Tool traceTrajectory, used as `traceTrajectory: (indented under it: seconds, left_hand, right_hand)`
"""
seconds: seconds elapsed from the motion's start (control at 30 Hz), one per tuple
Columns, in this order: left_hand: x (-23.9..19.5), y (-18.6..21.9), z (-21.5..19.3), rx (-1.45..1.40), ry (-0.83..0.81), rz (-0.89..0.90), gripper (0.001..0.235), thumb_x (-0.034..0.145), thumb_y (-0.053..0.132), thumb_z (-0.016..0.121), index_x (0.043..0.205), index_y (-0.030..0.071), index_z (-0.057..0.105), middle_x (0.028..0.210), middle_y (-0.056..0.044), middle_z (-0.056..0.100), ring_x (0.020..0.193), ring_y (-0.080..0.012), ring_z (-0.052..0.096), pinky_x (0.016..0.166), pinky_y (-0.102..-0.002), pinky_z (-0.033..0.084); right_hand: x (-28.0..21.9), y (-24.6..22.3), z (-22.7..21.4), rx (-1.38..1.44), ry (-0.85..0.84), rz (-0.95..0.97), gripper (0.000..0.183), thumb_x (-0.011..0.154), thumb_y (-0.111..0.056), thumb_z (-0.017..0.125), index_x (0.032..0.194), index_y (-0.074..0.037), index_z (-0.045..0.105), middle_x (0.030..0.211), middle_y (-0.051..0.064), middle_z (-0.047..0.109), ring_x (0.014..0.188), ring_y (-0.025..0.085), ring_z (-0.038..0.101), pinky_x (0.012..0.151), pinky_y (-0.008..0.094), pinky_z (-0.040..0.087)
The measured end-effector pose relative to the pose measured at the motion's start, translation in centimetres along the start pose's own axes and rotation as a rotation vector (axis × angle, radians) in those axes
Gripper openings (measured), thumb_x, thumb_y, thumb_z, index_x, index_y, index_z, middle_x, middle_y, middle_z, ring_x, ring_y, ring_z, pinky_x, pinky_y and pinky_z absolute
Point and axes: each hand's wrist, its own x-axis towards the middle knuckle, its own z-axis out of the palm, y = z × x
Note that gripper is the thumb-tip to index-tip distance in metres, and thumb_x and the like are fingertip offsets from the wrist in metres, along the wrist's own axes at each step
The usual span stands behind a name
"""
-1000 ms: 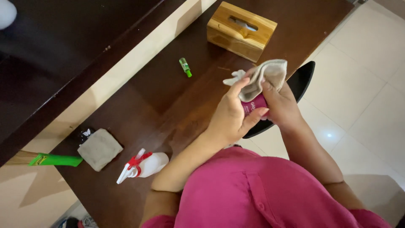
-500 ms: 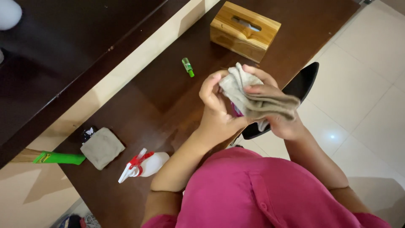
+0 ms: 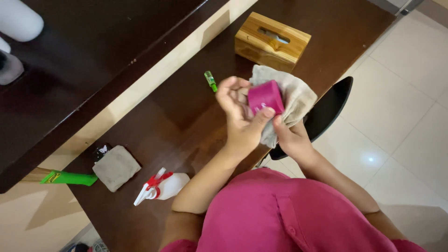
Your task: The person is dusting and cleaning a desk and various items on it using a spray bottle and cloth.
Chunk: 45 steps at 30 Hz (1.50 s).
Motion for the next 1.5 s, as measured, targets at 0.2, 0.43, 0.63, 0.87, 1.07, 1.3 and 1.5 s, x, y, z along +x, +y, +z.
traceTrajectory:
  seconds: [0.2, 0.43, 0.63, 0.87, 1.07, 1.3, 1.5]
  left_hand:
    - [0.7, 2.0, -0.1, 0.024, -0.108, -0.136, 0.071, 0.1, 0.014, 0.08, 0.155, 0.006, 0.035, 0.144, -0.011, 0.043, 0.134, -0.0181, 0.05, 0.118, -0.033, 0.045]
    - [1.0, 2.0, -0.2, 0.349, -0.193, -0.151, 0.081, 0.091, 0.015, 0.085, 0.157, 0.005, 0.038, 0.147, -0.015, 0.055, 0.136, -0.022, 0.057, 0.117, -0.036, 0.048]
    - [1.8, 2.7, -1.2, 0.14, -0.219, -0.265, 0.106, 0.091, 0.018, 0.083, 0.165, 0.009, 0.009, 0.144, -0.018, 0.058, 0.132, -0.0236, 0.061, 0.115, -0.037, 0.051]
    - [0.6, 3.1, -0.5, 0.389, -0.32, -0.107, 0.109, 0.094, 0.028, 0.083, 0.161, 0.01, -0.001, 0.143, -0.024, 0.055, 0.133, -0.0307, 0.06, 0.116, -0.042, 0.049]
    - [0.6, 3.9, -1.8, 0.606, -0.396, -0.267, 0.12, 0.091, 0.037, 0.081, 0.161, 0.005, -0.01, 0.133, -0.024, 0.061, 0.119, -0.034, 0.067, 0.108, -0.043, 0.053]
    - [-0.1, 13.0, -5.4, 0.858, -0.344, -0.153, 0.118, 0.087, 0.038, 0.085, 0.159, 0.002, -0.001, 0.122, -0.021, 0.068, 0.111, -0.0322, 0.071, 0.103, -0.04, 0.056]
    - [-0.3, 26.3, -7.7, 0.889, -0.077, 0.188, 0.117, 0.085, 0.023, 0.094, 0.152, 0.005, -0.001, 0.153, -0.023, 0.029, 0.136, -0.0316, 0.058, 0.117, -0.04, 0.051]
  right_hand:
    - [0.3, -0.3, 0.0, -0.074, 0.113, -0.019, 0.047, 0.111, -0.019, 0.051, 0.153, 0.003, 0.043, 0.148, 0.01, 0.056, 0.136, 0.017, 0.054, 0.117, 0.034, 0.043]
    - [0.6, -2.5, 0.5, -0.438, 0.309, -0.08, 0.024, 0.109, -0.012, 0.056, 0.127, 0.002, 0.063, 0.108, 0.017, 0.063, 0.085, 0.018, 0.061, 0.071, 0.034, 0.051]
    - [1.5, -6.0, 0.8, -0.396, 0.006, -0.388, 0.052, 0.105, -0.043, 0.057, 0.137, -0.003, 0.052, 0.136, 0.013, 0.052, 0.096, 0.013, 0.063, 0.078, 0.029, 0.055]
    - [1.0, -0.2, -3.5, -0.166, -0.028, -0.098, 0.065, 0.112, -0.051, 0.049, 0.149, 0.003, 0.048, 0.139, 0.015, 0.06, 0.127, 0.02, 0.061, 0.105, 0.031, 0.053]
    - [-0.2, 0.0, -4.6, 0.212, -0.022, 0.068, 0.063, 0.108, -0.047, 0.059, 0.147, 0.001, 0.046, 0.135, 0.019, 0.061, 0.103, 0.022, 0.064, 0.075, 0.029, 0.054]
    - [2.5, -1.5, -4.1, 0.317, -0.277, 0.024, 0.072, 0.108, -0.058, 0.058, 0.135, 0.009, 0.056, 0.131, 0.021, 0.065, 0.112, 0.023, 0.067, 0.087, 0.025, 0.053]
    - [4.5, 0.3, -1.9, 0.057, -0.007, 0.112, 0.063, 0.111, -0.047, 0.055, 0.15, 0.001, 0.045, 0.139, 0.015, 0.058, 0.122, 0.024, 0.06, 0.102, 0.037, 0.051]
